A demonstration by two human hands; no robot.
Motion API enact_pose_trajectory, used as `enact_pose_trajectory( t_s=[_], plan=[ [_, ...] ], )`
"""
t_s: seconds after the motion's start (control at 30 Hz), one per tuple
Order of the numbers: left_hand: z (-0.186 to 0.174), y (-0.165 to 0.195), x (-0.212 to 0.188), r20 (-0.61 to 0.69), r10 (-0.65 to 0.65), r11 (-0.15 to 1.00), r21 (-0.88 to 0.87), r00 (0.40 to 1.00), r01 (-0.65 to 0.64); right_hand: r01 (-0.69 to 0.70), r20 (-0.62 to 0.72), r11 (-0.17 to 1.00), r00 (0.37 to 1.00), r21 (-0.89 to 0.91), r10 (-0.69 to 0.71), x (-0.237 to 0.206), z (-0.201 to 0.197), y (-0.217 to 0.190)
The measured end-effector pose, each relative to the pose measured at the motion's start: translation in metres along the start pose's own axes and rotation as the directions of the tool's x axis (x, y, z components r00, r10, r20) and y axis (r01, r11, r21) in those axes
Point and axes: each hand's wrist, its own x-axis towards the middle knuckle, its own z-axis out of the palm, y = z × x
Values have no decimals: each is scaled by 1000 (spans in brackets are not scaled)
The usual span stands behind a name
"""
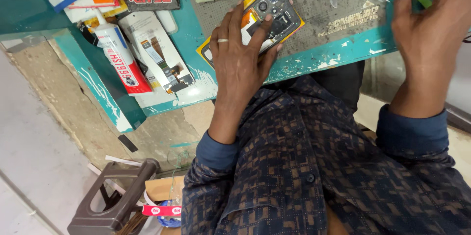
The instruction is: The person uses tweezers and a metal spatula to remove adhesive residue from the back of a smartphone. They wipe the area with a cloth and continue scraping until the surface is clear.
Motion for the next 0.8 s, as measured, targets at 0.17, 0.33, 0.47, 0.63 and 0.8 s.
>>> enact_pose_trajectory(
  t_s=[0.17,0.33,0.47,0.63,0.8],
  plan=[
    [-2,-4,0,-7,7,1000,-8,1000,-7,-51,57,997,997,-50,54,-4,4,6],
    [-2,-7,-2,-30,9,1000,-27,999,-10,-322,121,928,945,186,304,2,3,-36],
    [-1,-7,-3,-24,-5,999,-41,1000,4,-270,326,884,934,383,144,14,15,-85],
    [-2,-7,-2,-10,-11,1000,-30,1000,10,-121,312,967,949,225,46,35,18,-116],
    [1,-7,-2,-15,-20,1000,-9,1000,19,-107,515,994,851,-25,104,34,-36,-124]
  ],
)
